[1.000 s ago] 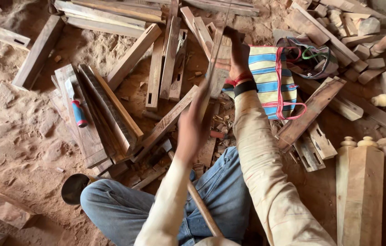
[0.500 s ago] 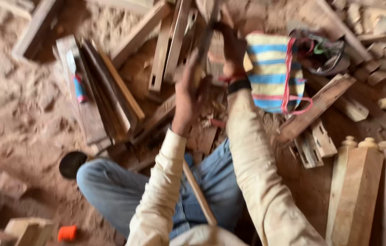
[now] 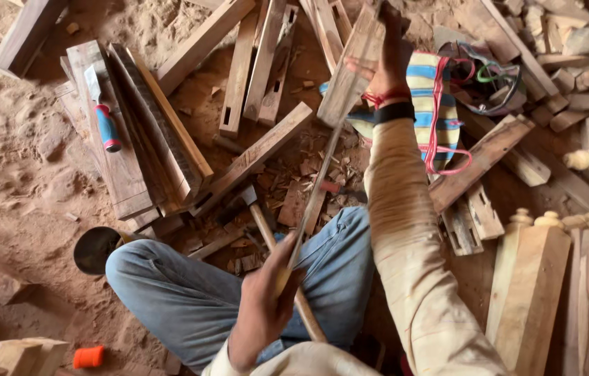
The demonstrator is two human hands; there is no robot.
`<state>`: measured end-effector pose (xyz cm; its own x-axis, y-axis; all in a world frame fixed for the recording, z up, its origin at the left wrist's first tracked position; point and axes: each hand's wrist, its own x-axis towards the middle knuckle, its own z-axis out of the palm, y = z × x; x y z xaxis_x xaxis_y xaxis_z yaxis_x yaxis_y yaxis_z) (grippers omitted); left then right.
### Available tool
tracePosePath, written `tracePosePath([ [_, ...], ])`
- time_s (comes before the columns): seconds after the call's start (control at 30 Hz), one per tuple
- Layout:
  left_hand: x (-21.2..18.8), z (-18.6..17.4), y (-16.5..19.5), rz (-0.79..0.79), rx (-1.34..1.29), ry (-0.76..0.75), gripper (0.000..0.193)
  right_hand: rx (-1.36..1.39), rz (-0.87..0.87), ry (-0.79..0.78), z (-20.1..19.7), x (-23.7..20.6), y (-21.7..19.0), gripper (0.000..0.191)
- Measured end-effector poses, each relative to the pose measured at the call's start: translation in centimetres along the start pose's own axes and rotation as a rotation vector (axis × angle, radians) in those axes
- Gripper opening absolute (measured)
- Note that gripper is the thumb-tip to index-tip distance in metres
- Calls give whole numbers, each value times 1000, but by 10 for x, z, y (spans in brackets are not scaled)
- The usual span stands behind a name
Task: The person sits on the floor and uses a chisel and hammer to carve a piece of wood. They repeatedly strike the chisel to remove wood chips and shape the material.
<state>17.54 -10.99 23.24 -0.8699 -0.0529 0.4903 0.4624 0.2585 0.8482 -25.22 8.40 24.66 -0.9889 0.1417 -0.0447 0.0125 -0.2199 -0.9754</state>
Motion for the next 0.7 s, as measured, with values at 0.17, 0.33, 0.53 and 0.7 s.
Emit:
tracePosePath([
  [0.17, 26, 13, -24, -42, 41, 25, 61, -10, -61, -11, 10, -4, 3, 92],
  [0.33, 194, 64, -43, 275, 13, 127, 73, 65, -105, -69, 9, 5, 6, 92],
  [0.53, 120, 36, -20, 91, -70, -3, 69, 36, -1, 46, -4, 23, 0, 82],
  [0.7, -13, 4, -21, -129, 32, 13, 61, -126, -71, 24, 6, 22, -2, 78],
])
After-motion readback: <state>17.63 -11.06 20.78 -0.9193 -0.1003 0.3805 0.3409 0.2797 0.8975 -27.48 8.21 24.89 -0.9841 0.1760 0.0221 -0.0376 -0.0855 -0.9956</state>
